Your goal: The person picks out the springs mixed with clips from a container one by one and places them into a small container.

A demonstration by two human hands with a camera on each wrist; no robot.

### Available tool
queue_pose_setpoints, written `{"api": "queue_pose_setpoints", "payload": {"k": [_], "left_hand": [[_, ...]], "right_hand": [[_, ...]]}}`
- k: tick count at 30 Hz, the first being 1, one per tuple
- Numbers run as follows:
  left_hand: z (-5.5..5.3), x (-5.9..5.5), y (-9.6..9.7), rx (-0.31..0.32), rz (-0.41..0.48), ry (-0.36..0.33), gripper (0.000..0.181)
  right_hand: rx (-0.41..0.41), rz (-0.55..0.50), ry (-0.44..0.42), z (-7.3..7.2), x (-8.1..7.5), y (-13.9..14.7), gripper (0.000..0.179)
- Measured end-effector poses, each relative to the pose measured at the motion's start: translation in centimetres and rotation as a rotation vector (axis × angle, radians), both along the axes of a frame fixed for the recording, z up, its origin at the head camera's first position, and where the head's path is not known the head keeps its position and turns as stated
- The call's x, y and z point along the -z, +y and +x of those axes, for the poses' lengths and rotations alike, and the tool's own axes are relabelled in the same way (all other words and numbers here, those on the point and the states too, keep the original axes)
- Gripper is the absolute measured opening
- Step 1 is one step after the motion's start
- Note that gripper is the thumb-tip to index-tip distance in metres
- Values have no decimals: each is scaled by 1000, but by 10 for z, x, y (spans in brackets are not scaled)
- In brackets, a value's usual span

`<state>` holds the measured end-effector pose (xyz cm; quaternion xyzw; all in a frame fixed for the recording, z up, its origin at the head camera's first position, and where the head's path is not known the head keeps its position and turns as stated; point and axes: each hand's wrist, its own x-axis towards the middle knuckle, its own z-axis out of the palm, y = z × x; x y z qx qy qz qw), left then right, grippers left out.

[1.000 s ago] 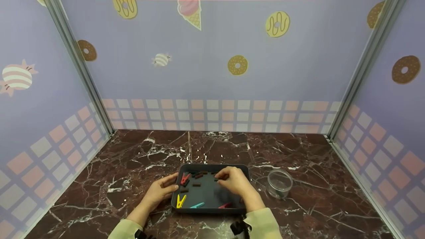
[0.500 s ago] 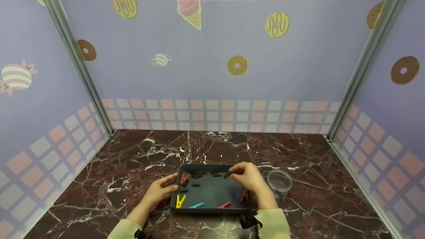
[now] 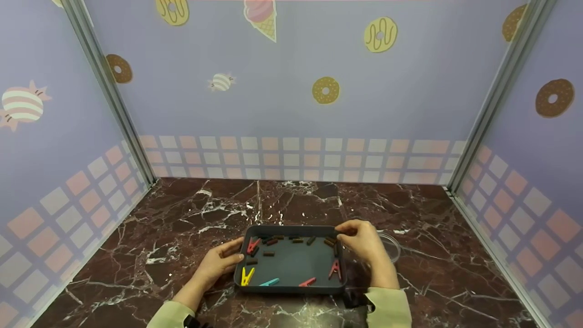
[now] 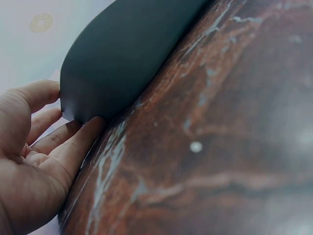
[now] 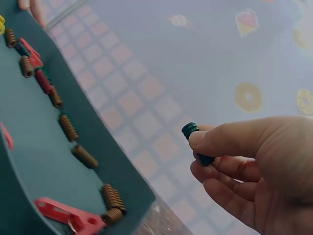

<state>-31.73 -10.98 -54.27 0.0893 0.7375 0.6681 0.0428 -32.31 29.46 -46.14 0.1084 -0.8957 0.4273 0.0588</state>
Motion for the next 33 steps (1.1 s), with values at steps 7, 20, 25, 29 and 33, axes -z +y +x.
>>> {"api": "queue_pose_setpoints", "payload": {"k": [7,20,25,29,33], "left_hand": [[0,-1,0,5,-4,-13,60],[0,0,0,8,12,-12,59],[0,1,0,23,29,-18,59],[0,0,0,17,23,-10,58],[1,-1,0,12,9,-3,58]], "right_hand": [[63,57,-10,4,-2,17,22],[173,79,-59,11,0,52,27],[203,93,-82,14,2,61,33],[219,107,-106,14,3,67,35],[219,126,-128,14,4,71,32]]}}
